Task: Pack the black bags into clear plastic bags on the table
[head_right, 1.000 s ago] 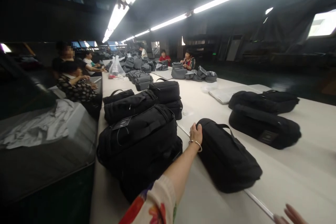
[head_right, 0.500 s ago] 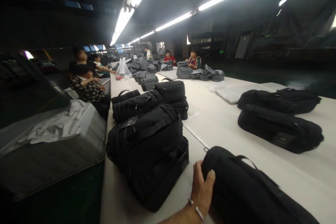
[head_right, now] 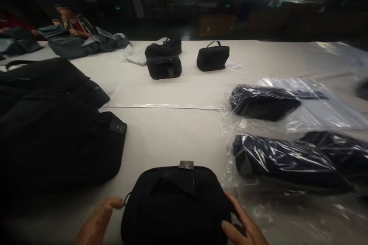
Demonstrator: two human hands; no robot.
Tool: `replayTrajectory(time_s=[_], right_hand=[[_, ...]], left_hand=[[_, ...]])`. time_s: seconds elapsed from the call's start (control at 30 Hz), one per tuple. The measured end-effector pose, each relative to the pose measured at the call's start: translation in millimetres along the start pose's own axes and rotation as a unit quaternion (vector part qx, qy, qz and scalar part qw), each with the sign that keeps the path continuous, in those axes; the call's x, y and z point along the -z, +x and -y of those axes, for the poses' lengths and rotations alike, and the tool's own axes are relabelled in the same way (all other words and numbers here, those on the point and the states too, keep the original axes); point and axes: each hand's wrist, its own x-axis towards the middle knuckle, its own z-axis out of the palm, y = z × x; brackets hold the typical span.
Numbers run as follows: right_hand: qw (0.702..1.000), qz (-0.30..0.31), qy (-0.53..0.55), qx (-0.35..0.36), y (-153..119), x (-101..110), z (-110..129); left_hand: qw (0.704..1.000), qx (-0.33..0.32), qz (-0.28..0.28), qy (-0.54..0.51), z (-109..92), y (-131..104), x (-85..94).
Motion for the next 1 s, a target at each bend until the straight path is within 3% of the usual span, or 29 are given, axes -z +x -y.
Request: replayTrajectory(time_s=[0.07, 0.13, 0.23, 0.33, 0.47, 0.57, 0.63, 0.7, 0.8, 0.9, 1.0], right_hand=[[0.999, 0.027, 0.027, 0.020, -4.6, -3.3, 4.0], [0.998, 0.040, 0.041, 0.040, -2.7, -2.6, 8.7], [0.996, 0.059, 0.028, 0.053, 0.0, 7.7, 13.4], [0.994, 0.044, -0.030, 0.095, 7.2, 24.6, 24.7], [0.974, -0.025, -0.115, 0.194, 37.3, 32.0, 65.8], [0.936, 0.066, -0.166, 0.304, 70.8, 15.5, 105.6], [0.893, 0.159, -0.220, 0.360, 92.1, -2.1, 127.6], [0.830, 0.245, -0.292, 0.406, 109.3, -18.9, 143.3], [0.731, 0.298, -0.380, 0.482, 125.7, -31.7, 157.5], [0.690, 0.264, -0.434, 0.516, 130.1, -19.4, 168.4], [0.710, 0.244, -0.448, 0.485, 122.7, 17.5, 177.5]], left_hand=[[0.991, -0.082, -0.057, 0.084, -27.0, 19.2, 6.1], [0.969, -0.181, -0.045, 0.161, -63.3, 36.7, -1.5], [0.922, -0.285, 0.067, 0.253, -112.2, 51.4, -27.5], [0.885, -0.307, 0.180, 0.299, -134.6, 48.1, -52.4], [0.874, -0.318, 0.179, 0.322, -131.4, 30.7, -63.2], [0.864, -0.346, 0.164, 0.327, -124.1, 22.4, -61.5], [0.858, -0.365, 0.155, 0.327, -120.4, 20.8, -60.8], [0.857, -0.378, 0.147, 0.318, -116.8, 21.6, -61.2], [0.871, -0.384, 0.126, 0.280, -109.7, 25.8, -61.1], [0.903, -0.356, 0.098, 0.220, -102.1, 31.5, -57.5], [0.930, -0.316, 0.089, 0.167, -98.7, 35.8, -51.9]])
